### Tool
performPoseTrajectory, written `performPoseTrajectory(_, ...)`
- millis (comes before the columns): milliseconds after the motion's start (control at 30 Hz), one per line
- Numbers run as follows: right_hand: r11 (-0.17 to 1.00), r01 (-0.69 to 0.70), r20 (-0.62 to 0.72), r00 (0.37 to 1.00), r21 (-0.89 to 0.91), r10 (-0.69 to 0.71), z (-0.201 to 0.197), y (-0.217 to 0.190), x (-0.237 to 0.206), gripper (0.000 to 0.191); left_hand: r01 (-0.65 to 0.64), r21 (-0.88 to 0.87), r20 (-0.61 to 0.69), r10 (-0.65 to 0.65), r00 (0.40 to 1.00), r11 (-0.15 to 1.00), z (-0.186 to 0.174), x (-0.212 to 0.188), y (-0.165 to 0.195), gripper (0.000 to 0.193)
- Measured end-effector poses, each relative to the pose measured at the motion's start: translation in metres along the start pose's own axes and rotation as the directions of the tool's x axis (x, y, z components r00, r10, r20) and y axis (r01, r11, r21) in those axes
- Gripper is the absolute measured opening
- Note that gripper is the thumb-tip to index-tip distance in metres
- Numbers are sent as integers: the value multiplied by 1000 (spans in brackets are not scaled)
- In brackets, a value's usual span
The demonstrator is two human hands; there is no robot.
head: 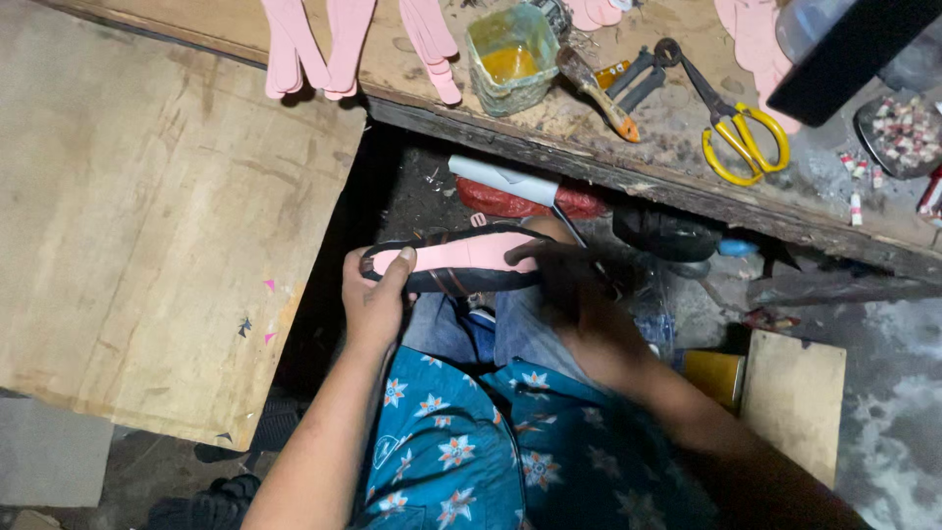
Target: The person attaches pink insoles to black shoe uppers using a hammer and a small metal tool. They repeatedly pick up an insole, place it inside an upper, and tap it into place with the tool and hammer. The person also uses the hammer to smooth the edges of loose insoles on the workbench.
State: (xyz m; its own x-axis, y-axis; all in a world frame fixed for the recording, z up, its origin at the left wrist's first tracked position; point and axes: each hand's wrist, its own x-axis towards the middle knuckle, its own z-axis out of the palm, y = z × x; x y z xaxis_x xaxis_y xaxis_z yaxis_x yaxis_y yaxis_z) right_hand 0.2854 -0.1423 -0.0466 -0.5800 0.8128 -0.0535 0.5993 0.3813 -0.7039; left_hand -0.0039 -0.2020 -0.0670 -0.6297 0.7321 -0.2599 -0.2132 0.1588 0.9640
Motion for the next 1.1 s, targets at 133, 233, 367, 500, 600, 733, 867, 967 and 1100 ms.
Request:
performPoseTrajectory(133,929,294,-61,947,-226,-315,19,-45,20,39,-46,-33,7,46,999,998,-6,-2,-4,42)
performPoseTrajectory(233,894,262,-7,959,-364,-284,15,-77,35,48,-42,-34,1,42,999,999,-7,-1,-2,43)
performPoseTrajectory(367,976,75,182,983,-204,-37,-18,-98,44,40,-40,-17,-21,39,999,999,-5,-8,1,43)
performPoseTrajectory(500,946,319,-157,933,-60,-325,-25,-95,32,41,-89,36,-61,91,994,995,-5,-18,-2,41)
performPoseTrajectory(600,872,322,-12,937,-369,-350,-10,-87,29,15,-100,-19,-40,99,994,995,-6,-17,-5,41)
performPoseTrajectory(733,847,430,-94,873,-312,-478,-4,-80,30,48,-89,-62,-21,87,996,994,-7,-11,-7,40)
performPoseTrajectory(867,989,147,-92,985,17,-145,3,-86,35,25,-68,-35,-15,68,998,997,-9,-11,-8,39)
performPoseTrajectory(967,931,244,6,968,-270,-251,14,-90,43,37,-37,-76,14,39,999,996,-7,-8,-9,39)
performPoseTrajectory(1100,976,160,128,982,-151,-141,16,-85,44,46,-15,-95,29,17,999,995,-9,-5,-10,39)
